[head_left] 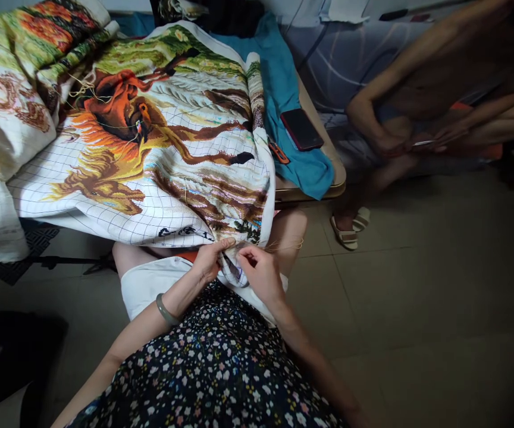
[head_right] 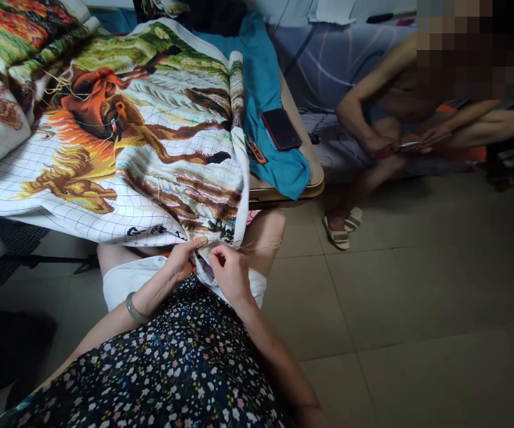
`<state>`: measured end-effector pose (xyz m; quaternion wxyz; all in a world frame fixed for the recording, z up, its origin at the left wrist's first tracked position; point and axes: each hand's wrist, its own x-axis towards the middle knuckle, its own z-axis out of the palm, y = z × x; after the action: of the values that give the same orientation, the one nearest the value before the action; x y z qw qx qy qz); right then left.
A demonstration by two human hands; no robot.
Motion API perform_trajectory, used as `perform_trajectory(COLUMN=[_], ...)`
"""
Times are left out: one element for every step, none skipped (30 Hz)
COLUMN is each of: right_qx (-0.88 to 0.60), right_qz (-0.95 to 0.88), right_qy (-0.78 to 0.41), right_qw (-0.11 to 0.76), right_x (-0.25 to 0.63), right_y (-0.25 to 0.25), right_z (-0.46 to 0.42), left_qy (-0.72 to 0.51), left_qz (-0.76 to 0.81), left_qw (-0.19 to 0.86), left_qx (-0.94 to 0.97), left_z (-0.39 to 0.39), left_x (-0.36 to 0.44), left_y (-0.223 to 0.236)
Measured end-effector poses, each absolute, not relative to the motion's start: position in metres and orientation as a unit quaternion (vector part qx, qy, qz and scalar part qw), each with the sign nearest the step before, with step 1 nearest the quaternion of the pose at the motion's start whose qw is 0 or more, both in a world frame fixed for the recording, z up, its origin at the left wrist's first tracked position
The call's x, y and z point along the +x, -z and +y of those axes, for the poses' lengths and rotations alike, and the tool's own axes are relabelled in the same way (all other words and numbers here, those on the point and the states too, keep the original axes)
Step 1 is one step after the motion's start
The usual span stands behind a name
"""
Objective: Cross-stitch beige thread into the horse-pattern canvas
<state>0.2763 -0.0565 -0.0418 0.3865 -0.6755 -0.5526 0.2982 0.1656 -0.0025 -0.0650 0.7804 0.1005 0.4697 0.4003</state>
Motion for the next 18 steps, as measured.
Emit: perform_trajectory(right_qx=[-0.679, -0.68, -0.674, -0.663, -0.647, -0.631, -0.616, -0.603, -0.594, -0.587, -0.582, -0.579, -0.576, -0.573, -0.568, -0.559, -0.55, -0.547], right_qz=[-0.563, -0.57, -0.581, -0.599, -0.623, -0.649, -0.674, -0.693, -0.706, -0.714, -0.719, -0.722, -0.724, -0.725, -0.728, -0.73, -0.729, -0.719], right_qy=[-0.264, -0.224, -0.185, -0.156, -0.137, -0.127, -0.122, -0.117, -0.11, -0.102, -0.095, -0.092, -0.093, -0.1, -0.114, -0.137, -0.167, -0.202], right_qw=[0.391, 0.403, 0.417, 0.422, 0.417, 0.405, 0.39, 0.376, 0.369, 0.367, 0.367, 0.368, 0.368, 0.368, 0.368, 0.369, 0.372, 0.378], right_x=[0.28, 0.283, 0.285, 0.285, 0.284, 0.282, 0.279, 0.274, 0.27, 0.265, 0.261, 0.258, 0.256, 0.255, 0.255, 0.256, 0.259, 0.262], right_y=[0.037, 0.034, 0.031, 0.031, 0.031, 0.033, 0.036, 0.04, 0.043, 0.047, 0.05, 0.052, 0.053, 0.053, 0.053, 0.052, 0.05, 0.048], right_z=[-0.058, -0.058, -0.058, -0.058, -0.057, -0.057, -0.057, -0.058, -0.06, -0.063, -0.066, -0.069, -0.072, -0.075, -0.077, -0.078, -0.078, -0.077], left_qy=[-0.397, -0.397, -0.401, -0.405, -0.409, -0.413, -0.414, -0.414, -0.414, -0.416, -0.418, -0.419, -0.418, -0.416, -0.412, -0.406, -0.403, -0.4], left_qz=[0.468, 0.463, 0.455, 0.445, 0.436, 0.43, 0.427, 0.425, 0.425, 0.426, 0.429, 0.433, 0.441, 0.45, 0.459, 0.467, 0.473, 0.475], left_qw=[0.784, 0.787, 0.79, 0.794, 0.796, 0.798, 0.8, 0.801, 0.801, 0.8, 0.797, 0.794, 0.79, 0.785, 0.781, 0.778, 0.776, 0.775], left_qx=[0.098, 0.096, 0.094, 0.091, 0.088, 0.083, 0.079, 0.076, 0.074, 0.074, 0.075, 0.079, 0.084, 0.09, 0.096, 0.103, 0.108, 0.112], left_z=[-0.002, -0.002, -0.001, -0.001, -0.001, -0.001, -0.001, -0.001, -0.002, -0.002, -0.002, -0.002, -0.002, -0.002, -0.001, -0.001, -0.001, -0.001], left_x=[0.165, 0.165, 0.165, 0.165, 0.165, 0.165, 0.165, 0.165, 0.165, 0.165, 0.164, 0.164, 0.164, 0.164, 0.164, 0.164, 0.164, 0.164], left_y=[0.066, 0.066, 0.065, 0.064, 0.064, 0.063, 0.063, 0.062, 0.062, 0.063, 0.063, 0.064, 0.065, 0.065, 0.066, 0.066, 0.066, 0.065])
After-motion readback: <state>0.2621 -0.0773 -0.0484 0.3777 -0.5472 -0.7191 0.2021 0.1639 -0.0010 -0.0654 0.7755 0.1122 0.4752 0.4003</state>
